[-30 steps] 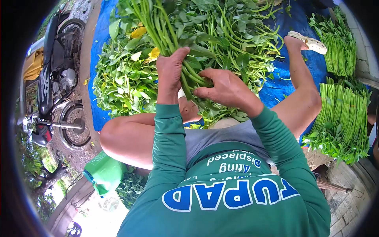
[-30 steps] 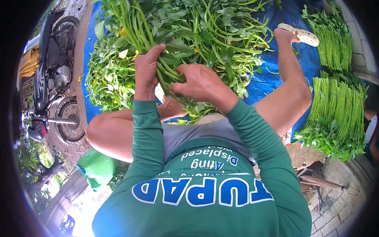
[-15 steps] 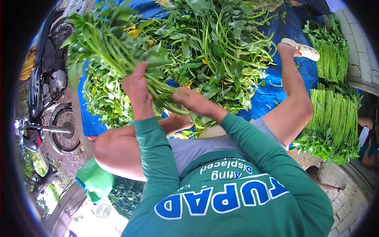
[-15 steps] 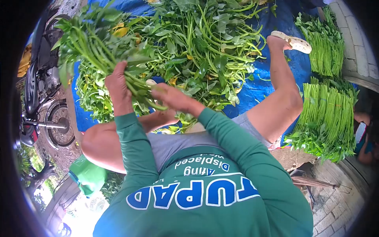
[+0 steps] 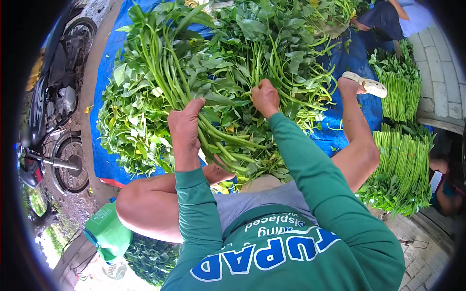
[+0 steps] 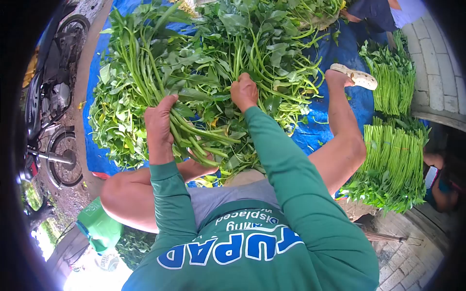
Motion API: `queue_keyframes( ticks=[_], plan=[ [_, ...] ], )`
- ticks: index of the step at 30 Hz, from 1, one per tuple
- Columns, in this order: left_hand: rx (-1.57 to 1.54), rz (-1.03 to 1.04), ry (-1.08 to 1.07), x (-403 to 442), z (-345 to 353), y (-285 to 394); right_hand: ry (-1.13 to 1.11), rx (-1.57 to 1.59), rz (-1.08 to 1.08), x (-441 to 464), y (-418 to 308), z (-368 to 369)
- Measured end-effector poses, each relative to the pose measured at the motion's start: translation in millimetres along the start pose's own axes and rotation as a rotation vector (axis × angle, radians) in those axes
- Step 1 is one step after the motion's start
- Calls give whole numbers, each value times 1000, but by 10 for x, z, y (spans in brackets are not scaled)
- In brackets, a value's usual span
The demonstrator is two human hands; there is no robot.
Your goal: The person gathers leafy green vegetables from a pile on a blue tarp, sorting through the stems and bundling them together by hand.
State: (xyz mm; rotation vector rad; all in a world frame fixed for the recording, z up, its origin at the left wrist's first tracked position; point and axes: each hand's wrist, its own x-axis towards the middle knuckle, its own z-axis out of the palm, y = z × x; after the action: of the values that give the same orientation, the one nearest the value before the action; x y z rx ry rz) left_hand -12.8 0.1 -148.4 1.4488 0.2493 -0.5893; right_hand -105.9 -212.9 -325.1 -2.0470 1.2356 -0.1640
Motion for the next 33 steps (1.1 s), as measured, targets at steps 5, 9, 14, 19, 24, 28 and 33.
queue_keyframes(
  ticks=[5, 9, 14, 19, 24, 28, 33],
  plan=[
    [11, -37, -65, 4, -40, -44, -173, 694, 18, 47, -32, -507],
    [-31, -50, -96, -50, 13, -25, -426, 801, 79, -267, -469, -1562],
    [-65, -38, -139, -43, 45, -90, -449, 907, -30, -805, -572, -2150],
    [-49, -89, -195, -98, 142, -100, -395, 801, -137, -1140, -540, -2303],
    [-35, -102, -294, -121, 224, -231, -254, 789, -218, -1174, -377, -2212],
    [-34, -107, -312, -187, 334, -313, 50, 361, -416, -1159, -403, -2223],
    [-77, -166, -395, -166, 398, -517, 284, -25, -576, -1175, -556, -2141]
  ],
)
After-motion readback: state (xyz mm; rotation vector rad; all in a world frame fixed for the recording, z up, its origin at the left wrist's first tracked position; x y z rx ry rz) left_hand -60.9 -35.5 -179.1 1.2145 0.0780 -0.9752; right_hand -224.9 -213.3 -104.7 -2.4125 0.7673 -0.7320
